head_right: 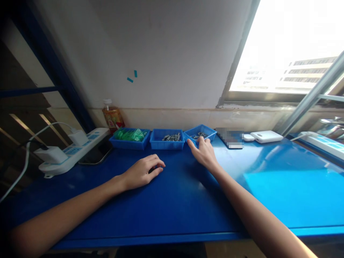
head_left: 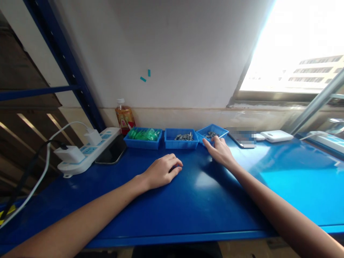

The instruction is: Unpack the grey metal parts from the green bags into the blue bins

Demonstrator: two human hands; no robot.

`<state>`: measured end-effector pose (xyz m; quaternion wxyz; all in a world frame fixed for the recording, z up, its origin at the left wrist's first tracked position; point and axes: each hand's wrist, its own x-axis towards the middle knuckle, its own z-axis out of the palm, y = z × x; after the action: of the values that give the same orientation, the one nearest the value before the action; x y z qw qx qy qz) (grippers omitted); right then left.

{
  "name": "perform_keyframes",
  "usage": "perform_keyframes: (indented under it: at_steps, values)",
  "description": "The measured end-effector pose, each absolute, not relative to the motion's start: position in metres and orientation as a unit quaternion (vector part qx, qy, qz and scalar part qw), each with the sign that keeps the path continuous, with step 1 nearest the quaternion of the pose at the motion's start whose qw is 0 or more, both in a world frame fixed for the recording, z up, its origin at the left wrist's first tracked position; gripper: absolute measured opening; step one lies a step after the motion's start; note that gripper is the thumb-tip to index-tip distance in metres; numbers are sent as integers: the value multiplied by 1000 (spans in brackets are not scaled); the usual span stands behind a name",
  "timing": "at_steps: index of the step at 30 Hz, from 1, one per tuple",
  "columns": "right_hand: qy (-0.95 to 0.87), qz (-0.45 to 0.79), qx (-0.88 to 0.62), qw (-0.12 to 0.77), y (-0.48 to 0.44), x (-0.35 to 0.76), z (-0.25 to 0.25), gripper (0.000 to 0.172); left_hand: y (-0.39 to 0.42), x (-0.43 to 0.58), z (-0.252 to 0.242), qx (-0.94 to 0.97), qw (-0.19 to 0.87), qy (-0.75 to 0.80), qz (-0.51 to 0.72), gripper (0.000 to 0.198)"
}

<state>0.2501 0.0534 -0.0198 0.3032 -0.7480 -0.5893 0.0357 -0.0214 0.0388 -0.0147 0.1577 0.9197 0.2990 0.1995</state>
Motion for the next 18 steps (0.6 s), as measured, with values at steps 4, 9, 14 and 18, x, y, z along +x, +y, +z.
perform_keyframes:
  at_steps: [4, 9, 14, 18]
  values:
    - [-523, 47, -776, 350, 64, 275, -20, 47, 48, -11, -16, 904, 98, 320, 264, 23]
    - [-469, 51, -793, 385, 71, 292, -24, 50, 69, 13, -19, 860, 32, 402, 313, 41]
    - [-456, 99, -797, 384, 76, 305, -29, 40, 98, 20, -25, 850, 37, 431, 300, 38]
    - [-488, 88, -771, 399, 77, 312, -25, 30, 109, 17, -21, 843, 36, 438, 310, 20]
